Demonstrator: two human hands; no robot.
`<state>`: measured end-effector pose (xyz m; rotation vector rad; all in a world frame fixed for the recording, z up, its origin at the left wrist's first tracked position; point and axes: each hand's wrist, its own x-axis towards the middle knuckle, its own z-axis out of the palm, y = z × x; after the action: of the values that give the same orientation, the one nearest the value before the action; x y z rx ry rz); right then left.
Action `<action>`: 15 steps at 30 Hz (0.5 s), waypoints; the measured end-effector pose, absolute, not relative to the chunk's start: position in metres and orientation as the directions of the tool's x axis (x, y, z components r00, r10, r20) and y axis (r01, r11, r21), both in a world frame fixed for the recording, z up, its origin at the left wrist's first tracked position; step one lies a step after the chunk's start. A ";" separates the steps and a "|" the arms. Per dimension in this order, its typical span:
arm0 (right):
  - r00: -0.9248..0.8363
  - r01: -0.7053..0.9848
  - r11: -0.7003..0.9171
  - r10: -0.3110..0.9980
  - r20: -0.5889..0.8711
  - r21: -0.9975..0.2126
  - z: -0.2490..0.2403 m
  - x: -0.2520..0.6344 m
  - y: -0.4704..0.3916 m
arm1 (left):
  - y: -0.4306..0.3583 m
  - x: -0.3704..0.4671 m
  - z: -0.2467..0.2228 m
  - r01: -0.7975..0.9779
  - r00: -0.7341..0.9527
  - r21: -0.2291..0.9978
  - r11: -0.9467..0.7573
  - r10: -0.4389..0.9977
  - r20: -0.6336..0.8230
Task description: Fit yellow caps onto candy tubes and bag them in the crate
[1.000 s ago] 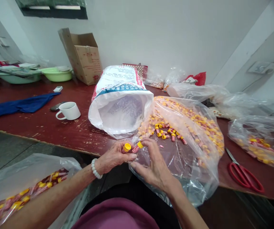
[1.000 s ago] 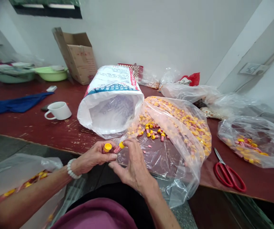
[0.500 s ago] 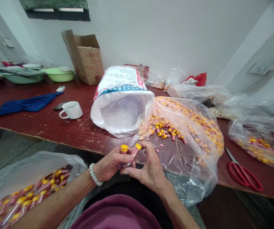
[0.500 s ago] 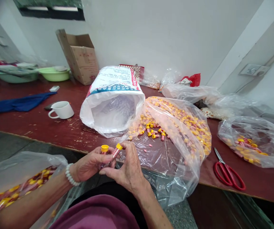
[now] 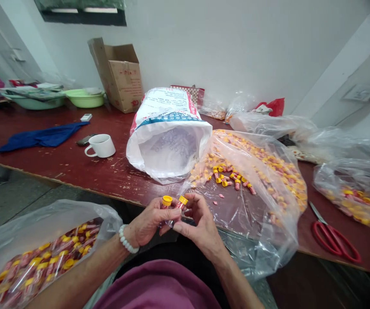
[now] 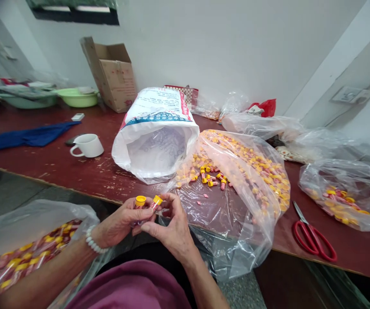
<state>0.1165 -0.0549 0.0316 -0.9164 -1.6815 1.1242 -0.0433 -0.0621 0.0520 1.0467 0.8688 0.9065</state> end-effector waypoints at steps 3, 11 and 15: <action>-0.386 0.128 0.420 0.856 0.345 -0.899 0.029 0.112 -0.055 | -0.068 -0.050 0.050 -0.216 0.369 0.933 0.287 0.909 -0.194; -0.463 0.246 0.657 0.726 0.509 -0.713 0.033 0.088 -0.061 | -0.088 -0.060 0.048 -0.174 0.203 0.953 0.249 0.956 -0.212; -0.570 0.193 0.646 0.686 0.452 -0.738 0.032 0.092 -0.050 | -0.117 -0.109 0.056 0.018 -0.069 0.959 0.284 0.957 -0.282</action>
<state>0.0916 -0.0498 0.0323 -0.6818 -2.1054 0.8301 -0.1094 -0.1174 0.0559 0.9818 1.3997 1.0263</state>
